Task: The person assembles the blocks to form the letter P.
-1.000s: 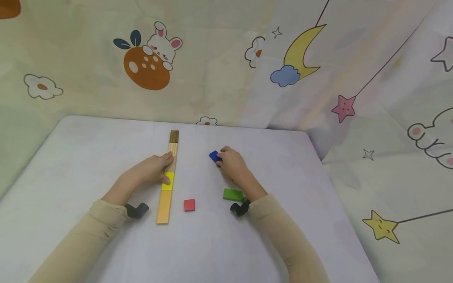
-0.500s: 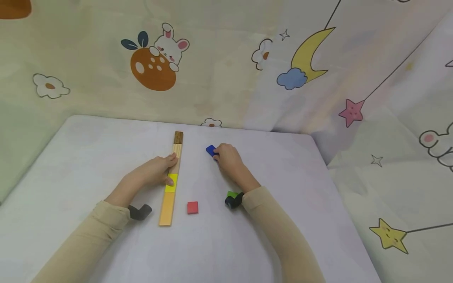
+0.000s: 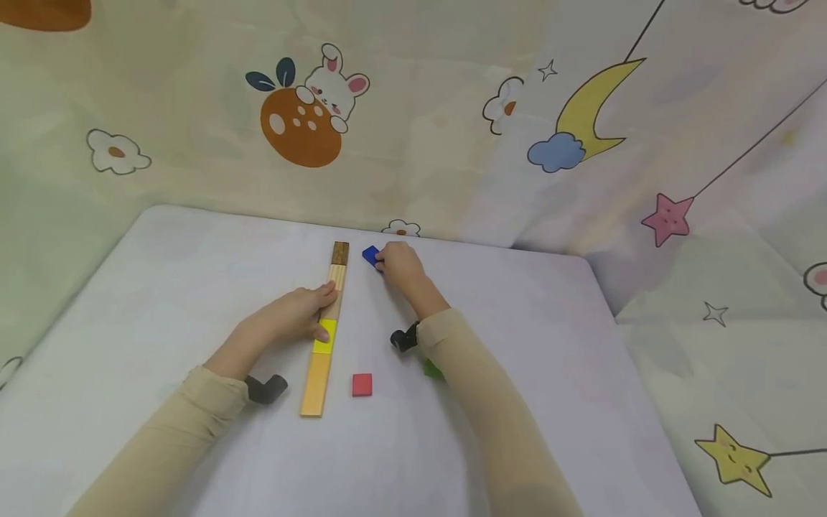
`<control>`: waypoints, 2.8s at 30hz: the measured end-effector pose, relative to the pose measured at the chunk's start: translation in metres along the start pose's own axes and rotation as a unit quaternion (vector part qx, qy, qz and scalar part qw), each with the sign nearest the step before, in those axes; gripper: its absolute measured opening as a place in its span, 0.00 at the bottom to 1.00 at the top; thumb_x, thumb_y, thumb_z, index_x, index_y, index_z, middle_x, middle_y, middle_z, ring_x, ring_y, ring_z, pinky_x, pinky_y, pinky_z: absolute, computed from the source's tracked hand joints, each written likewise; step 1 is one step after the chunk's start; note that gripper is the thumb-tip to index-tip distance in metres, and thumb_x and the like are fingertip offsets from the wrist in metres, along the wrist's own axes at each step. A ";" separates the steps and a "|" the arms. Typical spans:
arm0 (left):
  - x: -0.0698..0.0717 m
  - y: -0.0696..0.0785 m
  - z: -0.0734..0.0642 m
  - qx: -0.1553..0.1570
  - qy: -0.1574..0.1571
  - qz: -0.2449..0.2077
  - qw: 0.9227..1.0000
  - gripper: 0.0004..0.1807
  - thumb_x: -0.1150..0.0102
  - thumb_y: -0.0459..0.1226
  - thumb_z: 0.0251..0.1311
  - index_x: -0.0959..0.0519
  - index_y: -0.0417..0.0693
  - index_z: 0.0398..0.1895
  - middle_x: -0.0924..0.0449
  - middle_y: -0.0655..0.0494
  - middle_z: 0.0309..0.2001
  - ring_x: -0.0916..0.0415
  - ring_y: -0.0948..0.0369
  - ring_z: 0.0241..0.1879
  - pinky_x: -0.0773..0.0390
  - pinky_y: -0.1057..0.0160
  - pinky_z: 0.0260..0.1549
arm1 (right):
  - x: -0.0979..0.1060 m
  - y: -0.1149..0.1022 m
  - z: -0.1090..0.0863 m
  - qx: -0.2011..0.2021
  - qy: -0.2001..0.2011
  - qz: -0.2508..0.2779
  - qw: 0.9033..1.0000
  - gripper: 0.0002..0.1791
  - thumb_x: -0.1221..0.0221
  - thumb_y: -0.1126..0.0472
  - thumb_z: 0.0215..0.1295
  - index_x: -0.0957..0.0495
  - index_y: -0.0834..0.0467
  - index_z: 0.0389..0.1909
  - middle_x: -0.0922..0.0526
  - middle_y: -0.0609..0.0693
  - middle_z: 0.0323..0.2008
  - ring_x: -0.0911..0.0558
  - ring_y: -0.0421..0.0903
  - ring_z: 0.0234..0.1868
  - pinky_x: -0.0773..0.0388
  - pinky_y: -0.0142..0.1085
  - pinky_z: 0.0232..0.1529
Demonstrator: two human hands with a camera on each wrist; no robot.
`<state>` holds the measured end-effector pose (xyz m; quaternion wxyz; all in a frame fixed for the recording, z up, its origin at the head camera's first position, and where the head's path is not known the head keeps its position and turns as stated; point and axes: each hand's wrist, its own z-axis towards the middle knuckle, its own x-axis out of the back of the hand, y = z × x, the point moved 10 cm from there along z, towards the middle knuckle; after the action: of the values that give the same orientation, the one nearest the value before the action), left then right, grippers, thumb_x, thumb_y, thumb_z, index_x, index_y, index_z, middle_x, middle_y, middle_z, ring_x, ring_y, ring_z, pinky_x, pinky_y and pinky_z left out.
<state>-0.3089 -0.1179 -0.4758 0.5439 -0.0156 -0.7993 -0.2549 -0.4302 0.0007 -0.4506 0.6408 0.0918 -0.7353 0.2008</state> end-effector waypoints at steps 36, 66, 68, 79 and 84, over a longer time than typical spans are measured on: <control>0.004 0.004 0.000 -0.010 0.008 0.009 1.000 0.51 0.31 0.51 0.45 0.41 0.43 0.71 0.49 0.45 0.74 0.41 0.46 0.69 0.37 0.50 0.67 | -0.003 -0.018 0.026 0.044 0.019 -0.015 0.999 0.16 0.42 0.58 0.66 0.21 0.56 0.53 0.19 0.53 0.54 0.21 0.49 0.57 0.26 0.39 0.60; 0.002 0.002 0.000 -0.002 0.000 0.006 1.000 0.50 0.31 0.51 0.46 0.42 0.43 0.72 0.50 0.46 0.74 0.42 0.46 0.70 0.37 0.50 0.67 | -0.007 -0.018 0.027 0.031 0.032 0.004 0.999 0.17 0.42 0.57 0.66 0.22 0.55 0.55 0.19 0.53 0.54 0.21 0.48 0.57 0.25 0.37 0.59; 0.002 0.002 0.000 -0.002 -0.001 0.004 1.000 0.50 0.31 0.51 0.46 0.42 0.43 0.72 0.50 0.46 0.74 0.42 0.46 0.70 0.37 0.50 0.67 | -0.007 -0.018 0.027 0.033 0.034 0.004 0.999 0.17 0.42 0.57 0.66 0.22 0.55 0.55 0.19 0.53 0.54 0.21 0.48 0.57 0.25 0.37 0.59; 0.005 0.002 0.000 0.004 -0.001 0.007 1.000 0.49 0.31 0.51 0.46 0.40 0.43 0.71 0.50 0.46 0.74 0.41 0.46 0.69 0.36 0.49 0.66 | -0.004 -0.018 0.028 0.036 0.047 0.009 0.998 0.18 0.41 0.56 0.65 0.22 0.54 0.56 0.21 0.52 0.58 0.24 0.48 0.60 0.29 0.37 0.64; 0.005 0.002 -0.001 0.005 0.000 0.005 1.000 0.50 0.31 0.51 0.46 0.41 0.43 0.71 0.49 0.46 0.74 0.39 0.46 0.69 0.35 0.49 0.66 | -0.003 -0.026 0.027 0.048 0.031 0.002 0.998 0.23 0.40 0.58 0.64 0.26 0.52 0.61 0.29 0.50 0.65 0.30 0.48 0.67 0.35 0.39 0.68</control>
<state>-0.3097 -0.1181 -0.4705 0.5452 -0.0172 -0.8005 -0.2482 -0.4442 -0.0348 -0.4519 0.6579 0.1145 -0.7045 0.2401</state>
